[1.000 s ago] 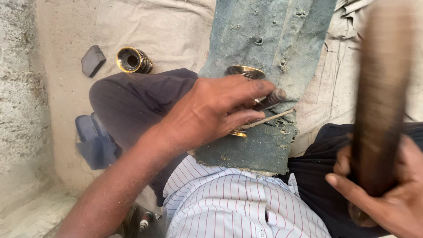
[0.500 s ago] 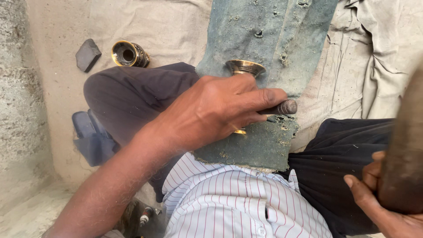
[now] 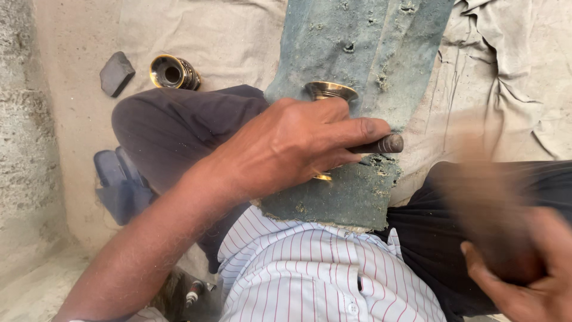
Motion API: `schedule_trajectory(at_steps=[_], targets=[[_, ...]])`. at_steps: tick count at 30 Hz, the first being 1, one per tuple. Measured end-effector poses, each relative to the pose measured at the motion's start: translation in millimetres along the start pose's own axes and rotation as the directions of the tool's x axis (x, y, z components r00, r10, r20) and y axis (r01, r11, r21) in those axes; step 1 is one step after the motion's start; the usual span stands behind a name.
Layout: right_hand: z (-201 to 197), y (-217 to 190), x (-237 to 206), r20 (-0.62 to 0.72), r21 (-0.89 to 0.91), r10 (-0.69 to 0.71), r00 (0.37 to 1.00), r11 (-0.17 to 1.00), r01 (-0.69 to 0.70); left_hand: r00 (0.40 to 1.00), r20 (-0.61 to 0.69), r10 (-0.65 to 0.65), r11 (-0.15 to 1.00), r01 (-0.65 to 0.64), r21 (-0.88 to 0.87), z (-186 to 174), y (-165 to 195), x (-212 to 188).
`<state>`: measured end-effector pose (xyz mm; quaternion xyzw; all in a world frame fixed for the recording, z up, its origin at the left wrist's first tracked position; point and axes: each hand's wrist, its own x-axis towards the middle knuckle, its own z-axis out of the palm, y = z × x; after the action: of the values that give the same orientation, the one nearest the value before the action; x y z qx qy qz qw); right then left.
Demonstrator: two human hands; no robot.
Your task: The person sits cross-legged with a green sandbag anvil on their lap and decorates a small brass pot. They hold a steel punch against the pot's surface with one hand and repeatedly strike the punch with a wooden mallet held in the other hand, rotating the pot to work new areas of the pattern.
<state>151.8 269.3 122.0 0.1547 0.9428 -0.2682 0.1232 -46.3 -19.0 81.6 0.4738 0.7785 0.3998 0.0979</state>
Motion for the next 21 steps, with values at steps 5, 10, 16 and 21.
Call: schedule_trajectory(at_steps=[5, 10, 16, 21], targets=[[-4.7, 2.4, 1.3, 0.068, -0.139, 0.110, 0.992, 0.985, -0.100, 0.999, -0.013, 0.040, 0.999, -0.040, -0.037, 0.2, -4.5, -0.4], [8.8, 10.2, -4.8, -0.042, 0.048, 0.082, 0.996, 0.996, -0.080, 0.999, 0.004, 0.045, 0.999, -0.045, -0.019, 5.4, -7.8, -0.4], [18.0, 34.6, -22.2, -0.208, -0.001, -0.047, 0.977, 0.999, 0.047, 0.999, 0.024, 0.037, 0.999, -0.038, 0.017, 2.4, -6.3, -0.2], [9.3, 50.9, -20.8, -0.063, 0.025, 0.126, 0.990, 0.992, -0.125, 0.999, 0.012, 0.053, 0.999, -0.053, -0.009, -0.1, -5.6, 0.5]])
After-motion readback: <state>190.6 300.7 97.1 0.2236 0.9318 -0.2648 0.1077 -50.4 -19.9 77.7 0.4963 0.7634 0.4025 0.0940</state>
